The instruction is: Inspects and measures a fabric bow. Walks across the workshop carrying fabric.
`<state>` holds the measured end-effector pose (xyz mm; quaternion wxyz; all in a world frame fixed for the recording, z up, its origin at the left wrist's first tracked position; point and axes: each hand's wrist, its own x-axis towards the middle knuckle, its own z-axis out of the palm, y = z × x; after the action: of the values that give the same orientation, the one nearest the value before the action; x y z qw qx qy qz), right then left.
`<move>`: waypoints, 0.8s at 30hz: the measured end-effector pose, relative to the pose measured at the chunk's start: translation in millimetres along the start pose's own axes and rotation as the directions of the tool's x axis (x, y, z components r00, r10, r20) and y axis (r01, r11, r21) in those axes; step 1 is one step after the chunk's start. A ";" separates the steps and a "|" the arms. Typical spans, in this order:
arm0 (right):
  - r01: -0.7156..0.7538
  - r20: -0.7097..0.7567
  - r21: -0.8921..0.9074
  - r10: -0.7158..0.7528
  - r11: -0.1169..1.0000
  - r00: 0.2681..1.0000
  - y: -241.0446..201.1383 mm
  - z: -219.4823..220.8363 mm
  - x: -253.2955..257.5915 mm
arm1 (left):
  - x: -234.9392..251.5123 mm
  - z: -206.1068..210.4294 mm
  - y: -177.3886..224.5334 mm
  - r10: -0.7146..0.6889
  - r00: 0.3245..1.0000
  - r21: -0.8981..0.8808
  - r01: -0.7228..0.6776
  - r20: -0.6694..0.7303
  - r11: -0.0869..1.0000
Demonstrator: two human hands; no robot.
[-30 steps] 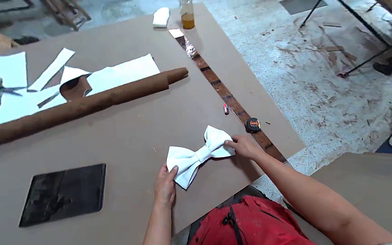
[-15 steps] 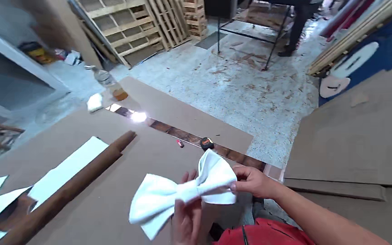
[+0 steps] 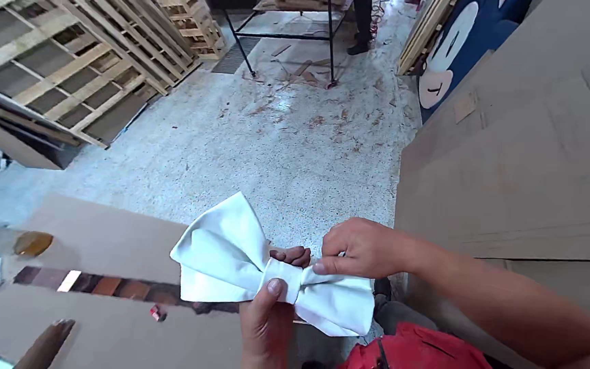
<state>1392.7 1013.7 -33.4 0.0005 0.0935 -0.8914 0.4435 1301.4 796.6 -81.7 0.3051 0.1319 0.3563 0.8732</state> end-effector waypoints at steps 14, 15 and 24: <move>-0.333 0.055 0.463 0.349 0.822 0.936 146.8 -158.6 -27.0 | 170.3 111.4 -117.4 -0.132 0.990 -0.161 0.138 0.051 0.977; -0.371 -0.020 0.432 0.420 0.822 0.907 159.0 -171.1 -24.6 | 183.9 114.9 -119.5 -0.128 0.992 -0.118 0.127 -0.001 0.985; -0.428 -0.289 0.482 0.600 0.765 0.746 277.0 -273.0 40.8 | 335.8 107.9 -120.5 -0.237 0.971 0.095 0.239 -0.030 0.966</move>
<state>1283.9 1386.0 -83.4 0.0524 -0.2622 -0.7533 0.6009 1141.1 1133.0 -85.2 0.3977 0.0948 0.4148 0.8129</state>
